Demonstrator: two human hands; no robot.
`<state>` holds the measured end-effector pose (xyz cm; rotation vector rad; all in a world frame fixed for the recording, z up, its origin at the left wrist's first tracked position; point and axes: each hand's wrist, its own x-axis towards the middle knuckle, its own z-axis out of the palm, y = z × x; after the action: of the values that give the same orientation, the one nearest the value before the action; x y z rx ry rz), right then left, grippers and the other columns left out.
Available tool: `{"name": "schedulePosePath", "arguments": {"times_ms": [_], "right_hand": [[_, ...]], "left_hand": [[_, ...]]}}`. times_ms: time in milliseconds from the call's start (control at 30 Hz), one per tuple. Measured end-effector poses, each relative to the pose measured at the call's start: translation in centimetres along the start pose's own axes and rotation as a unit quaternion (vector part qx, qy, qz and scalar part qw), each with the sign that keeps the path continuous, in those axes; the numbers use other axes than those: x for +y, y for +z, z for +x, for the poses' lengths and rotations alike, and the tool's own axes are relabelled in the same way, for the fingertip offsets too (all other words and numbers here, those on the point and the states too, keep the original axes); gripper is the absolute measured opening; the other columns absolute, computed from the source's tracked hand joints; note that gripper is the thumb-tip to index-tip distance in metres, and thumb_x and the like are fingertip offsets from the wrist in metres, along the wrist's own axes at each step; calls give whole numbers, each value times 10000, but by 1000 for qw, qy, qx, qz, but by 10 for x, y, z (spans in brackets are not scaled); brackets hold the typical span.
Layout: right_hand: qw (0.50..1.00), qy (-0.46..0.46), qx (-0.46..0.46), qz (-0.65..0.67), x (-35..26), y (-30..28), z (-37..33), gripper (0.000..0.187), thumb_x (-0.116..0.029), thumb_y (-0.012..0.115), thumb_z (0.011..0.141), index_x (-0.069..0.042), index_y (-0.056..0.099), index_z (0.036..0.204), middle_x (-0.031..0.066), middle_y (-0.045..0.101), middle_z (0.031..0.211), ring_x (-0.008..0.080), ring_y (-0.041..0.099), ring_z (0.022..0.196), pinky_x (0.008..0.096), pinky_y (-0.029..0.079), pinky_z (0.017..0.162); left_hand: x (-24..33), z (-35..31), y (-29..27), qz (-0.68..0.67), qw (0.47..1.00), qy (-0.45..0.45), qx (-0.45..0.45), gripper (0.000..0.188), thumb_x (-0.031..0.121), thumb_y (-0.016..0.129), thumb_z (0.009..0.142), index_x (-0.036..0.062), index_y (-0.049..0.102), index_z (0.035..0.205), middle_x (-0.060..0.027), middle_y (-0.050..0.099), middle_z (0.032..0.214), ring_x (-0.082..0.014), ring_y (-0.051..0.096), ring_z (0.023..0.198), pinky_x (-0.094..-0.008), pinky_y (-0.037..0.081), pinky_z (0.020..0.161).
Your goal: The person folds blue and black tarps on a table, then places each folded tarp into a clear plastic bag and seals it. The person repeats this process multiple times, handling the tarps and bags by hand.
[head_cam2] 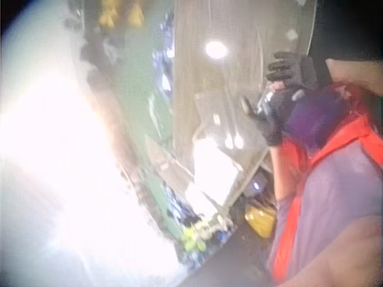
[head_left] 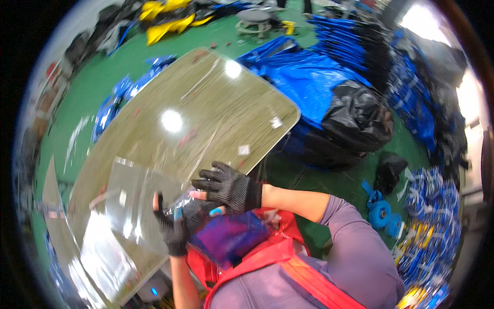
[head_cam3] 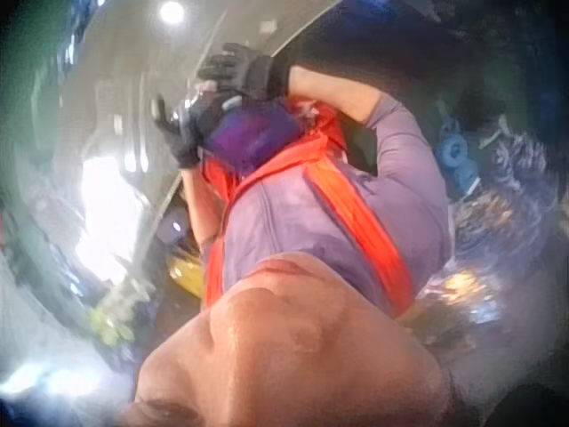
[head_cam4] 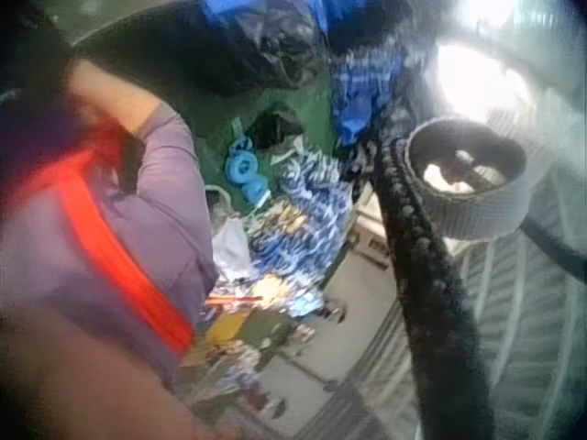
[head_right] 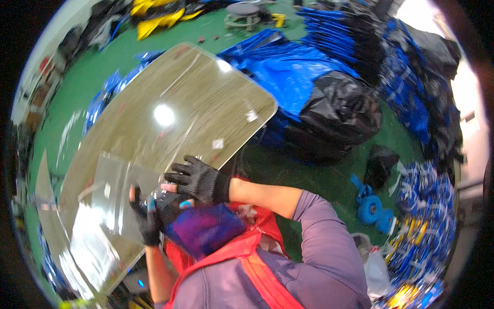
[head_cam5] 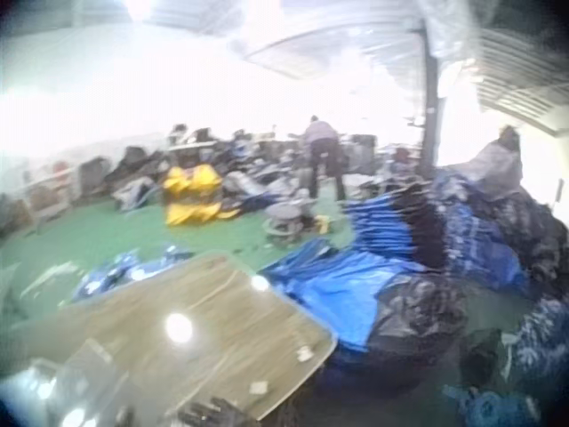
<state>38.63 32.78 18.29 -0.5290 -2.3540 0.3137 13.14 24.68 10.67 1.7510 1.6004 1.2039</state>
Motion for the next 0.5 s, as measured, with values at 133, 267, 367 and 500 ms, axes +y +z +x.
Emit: {"name": "schedulePosePath", "arguments": {"times_ms": [133,267,367,500], "right_hand": [[937,223,127,-239,113,-36,-119,521,-211,633,806,-54,499,1284,215,515,1285,382,500,1177,445,397,1009],[740,535,-168,-371,221,-134,-211,598,-526,576,828,-88,594,1235,217,590,1221,342,591,1094,425,452,939],[790,572,-173,-141,249,-159,-231,502,-515,560,828,-69,708,1004,199,684,995,357,654,932,461,488,862],[763,530,-290,-231,251,-142,-229,438,-482,642,771,-104,711,981,202,677,914,379,645,871,451,494,777]], "left_hand": [[-28,-40,10,-317,910,-236,-127,752,371,664,869,76,306,1460,-95,400,1438,-235,430,1279,-381,353,1067],[-39,-15,-5,-259,914,-229,-215,544,268,702,839,40,512,1296,-57,620,1141,-155,598,961,-293,500,801],[-36,76,-7,-360,912,-179,-80,468,280,665,867,27,555,1245,-49,614,1112,-132,589,937,-291,495,780],[-27,210,-38,-480,864,-135,70,522,426,443,992,26,453,1328,-126,545,1282,-233,537,1129,-379,449,923]]}}
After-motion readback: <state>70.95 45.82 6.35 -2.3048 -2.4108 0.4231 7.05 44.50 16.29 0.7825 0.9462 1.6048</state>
